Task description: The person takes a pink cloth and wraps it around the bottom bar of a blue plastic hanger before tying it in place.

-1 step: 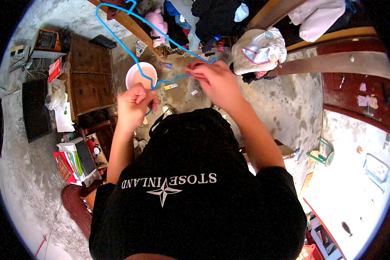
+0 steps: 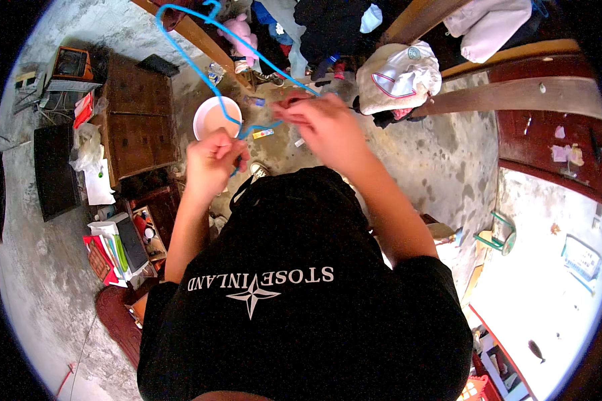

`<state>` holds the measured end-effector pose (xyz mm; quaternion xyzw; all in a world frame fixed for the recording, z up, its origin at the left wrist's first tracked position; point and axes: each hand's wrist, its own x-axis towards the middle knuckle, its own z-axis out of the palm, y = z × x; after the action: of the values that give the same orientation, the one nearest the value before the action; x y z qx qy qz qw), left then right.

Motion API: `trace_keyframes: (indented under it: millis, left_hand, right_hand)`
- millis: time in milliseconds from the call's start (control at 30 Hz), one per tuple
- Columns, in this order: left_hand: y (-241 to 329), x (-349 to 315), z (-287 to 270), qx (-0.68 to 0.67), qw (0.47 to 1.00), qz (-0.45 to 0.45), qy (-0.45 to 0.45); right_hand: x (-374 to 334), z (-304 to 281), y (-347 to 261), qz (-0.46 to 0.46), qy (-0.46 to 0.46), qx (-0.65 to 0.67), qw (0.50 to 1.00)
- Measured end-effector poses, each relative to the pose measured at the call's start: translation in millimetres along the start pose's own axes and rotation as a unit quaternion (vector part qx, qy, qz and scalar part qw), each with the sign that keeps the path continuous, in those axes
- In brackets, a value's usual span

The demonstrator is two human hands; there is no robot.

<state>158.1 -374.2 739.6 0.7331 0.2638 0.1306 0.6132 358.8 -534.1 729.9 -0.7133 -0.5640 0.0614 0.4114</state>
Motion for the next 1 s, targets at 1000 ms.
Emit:
trace_keyframes:
  millis: [1000]
  left_hand:
    - [-5.8,-5.9,1.5,-0.061,0.996,0.059,0.000]
  right_hand:
    - [-1.6,1.6,-25.2,-0.043,-0.005,-0.021,0.999]
